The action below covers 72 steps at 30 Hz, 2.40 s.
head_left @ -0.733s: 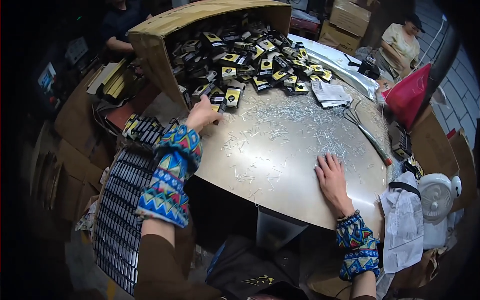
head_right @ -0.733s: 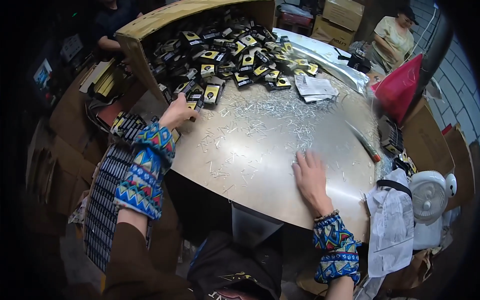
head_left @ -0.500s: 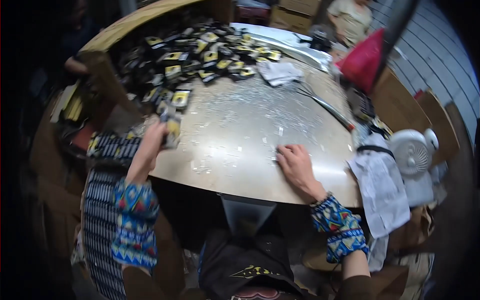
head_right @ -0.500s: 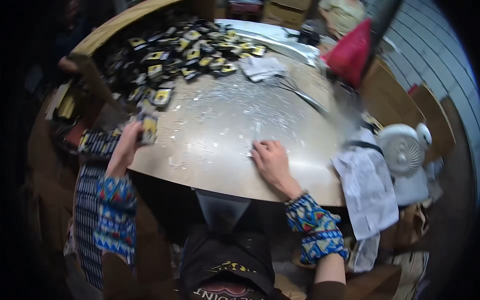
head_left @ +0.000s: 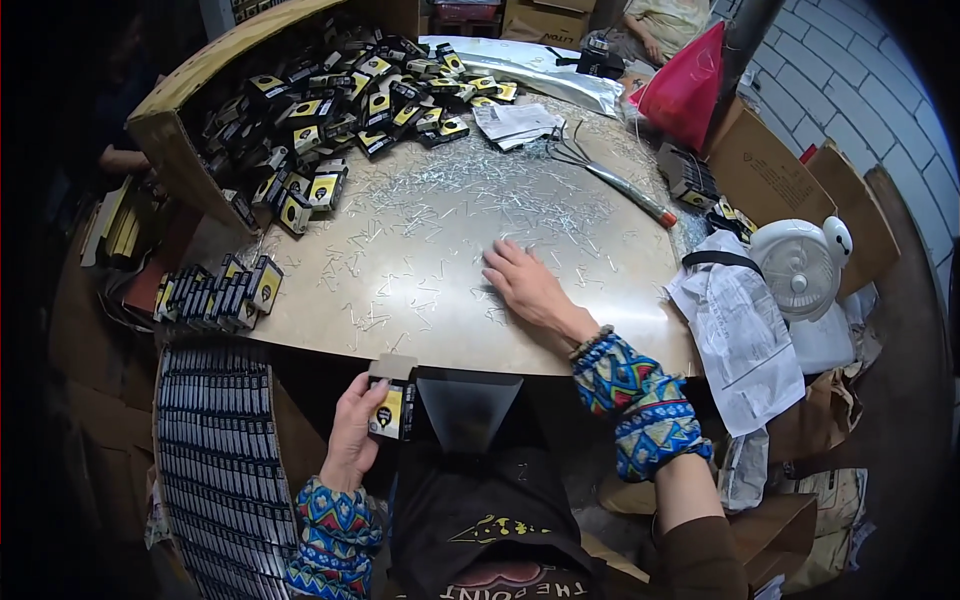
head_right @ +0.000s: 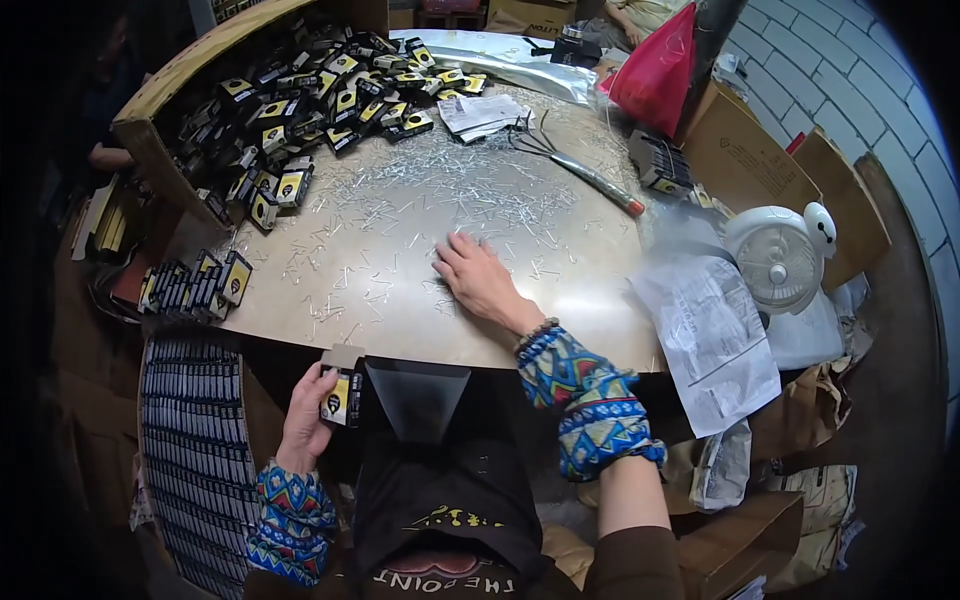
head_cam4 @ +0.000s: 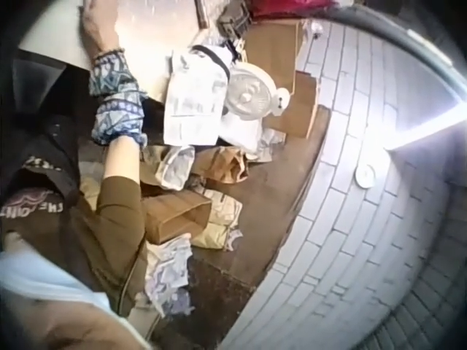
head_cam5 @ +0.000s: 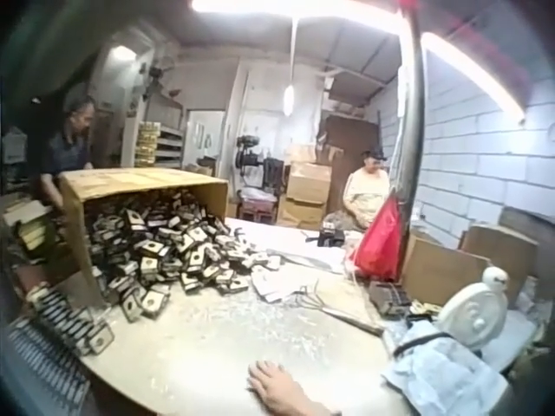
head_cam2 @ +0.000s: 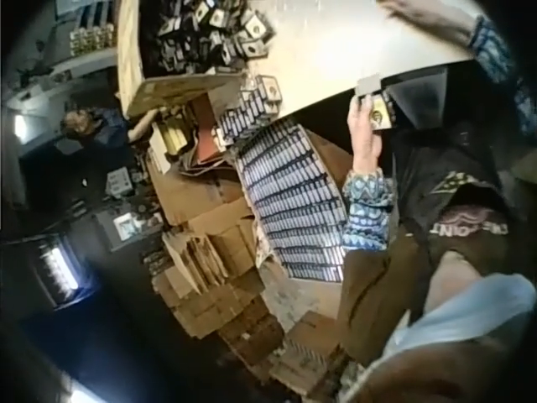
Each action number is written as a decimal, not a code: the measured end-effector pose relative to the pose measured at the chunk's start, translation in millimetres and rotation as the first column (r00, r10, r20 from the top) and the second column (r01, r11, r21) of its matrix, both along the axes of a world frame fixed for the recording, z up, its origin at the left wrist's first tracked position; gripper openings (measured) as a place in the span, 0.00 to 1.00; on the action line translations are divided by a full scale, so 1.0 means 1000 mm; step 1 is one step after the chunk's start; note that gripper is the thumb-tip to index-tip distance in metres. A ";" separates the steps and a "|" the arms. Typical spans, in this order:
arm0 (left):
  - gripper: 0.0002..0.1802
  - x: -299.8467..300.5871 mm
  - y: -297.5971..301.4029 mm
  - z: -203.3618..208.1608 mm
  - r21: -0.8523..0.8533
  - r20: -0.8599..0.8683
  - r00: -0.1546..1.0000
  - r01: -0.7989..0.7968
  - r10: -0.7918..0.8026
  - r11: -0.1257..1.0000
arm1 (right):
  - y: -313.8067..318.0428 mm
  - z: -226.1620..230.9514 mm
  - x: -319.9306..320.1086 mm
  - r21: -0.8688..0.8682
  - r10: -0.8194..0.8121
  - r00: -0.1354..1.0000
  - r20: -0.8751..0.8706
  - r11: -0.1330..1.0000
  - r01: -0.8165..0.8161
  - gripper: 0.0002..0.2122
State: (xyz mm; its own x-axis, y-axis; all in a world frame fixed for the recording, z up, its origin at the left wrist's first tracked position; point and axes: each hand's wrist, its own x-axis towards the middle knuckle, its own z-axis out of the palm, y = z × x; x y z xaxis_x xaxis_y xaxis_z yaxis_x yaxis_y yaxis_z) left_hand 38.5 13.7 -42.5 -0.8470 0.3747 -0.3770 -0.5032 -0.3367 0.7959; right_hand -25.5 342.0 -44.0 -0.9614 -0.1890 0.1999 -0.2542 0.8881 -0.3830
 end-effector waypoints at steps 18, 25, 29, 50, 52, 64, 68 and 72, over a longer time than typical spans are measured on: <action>0.11 0.095 0.017 -0.106 -0.331 0.196 0.946 0.312 -0.258 0.890 | -0.102 -0.011 0.034 0.044 -0.077 0.973 -0.216 0.995 0.089 0.19; 0.09 0.114 0.035 -0.104 -0.187 0.349 0.936 0.105 -0.033 0.977 | -0.138 0.022 0.104 0.096 -0.154 0.979 -0.134 0.981 0.168 0.21; 0.10 0.117 0.033 -0.093 -0.123 0.311 0.950 0.040 0.000 0.992 | -0.119 0.064 0.123 -0.342 -0.011 0.999 0.048 0.939 0.027 0.16; 0.36 0.117 0.032 -0.090 -0.834 -0.275 0.859 0.010 -0.432 0.551 | -0.143 0.017 0.082 0.125 0.257 0.937 -0.236 0.964 -0.233 0.25; 0.36 0.119 0.035 -0.095 -0.820 -0.292 0.858 0.004 -0.424 0.573 | -0.139 0.011 0.090 0.154 0.241 0.955 -0.175 0.964 -0.215 0.26; 0.36 0.118 0.032 -0.098 -0.747 -0.390 0.829 -0.031 -0.400 0.664 | -0.138 -0.033 0.184 -0.167 0.337 0.915 0.221 0.938 -0.305 0.17; 0.43 0.121 0.000 -0.084 -0.898 -0.327 0.739 -0.047 -0.589 0.438 | -0.120 -0.019 0.181 -0.510 0.203 0.973 0.107 0.852 -0.121 0.14; 0.49 0.123 -0.011 -0.069 -0.791 -0.413 0.798 -0.077 -0.438 0.607 | -0.116 -0.017 0.184 -0.566 0.194 0.970 0.149 0.821 -0.077 0.10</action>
State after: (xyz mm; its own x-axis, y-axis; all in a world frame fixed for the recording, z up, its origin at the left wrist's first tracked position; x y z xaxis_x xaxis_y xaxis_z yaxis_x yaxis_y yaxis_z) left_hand 161.6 2.7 -111.5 -0.9302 0.3483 -0.1161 0.0998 0.5442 0.8330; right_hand 158.4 226.3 -61.1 -0.9641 -0.2341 0.1257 -0.2261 0.4742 -0.8509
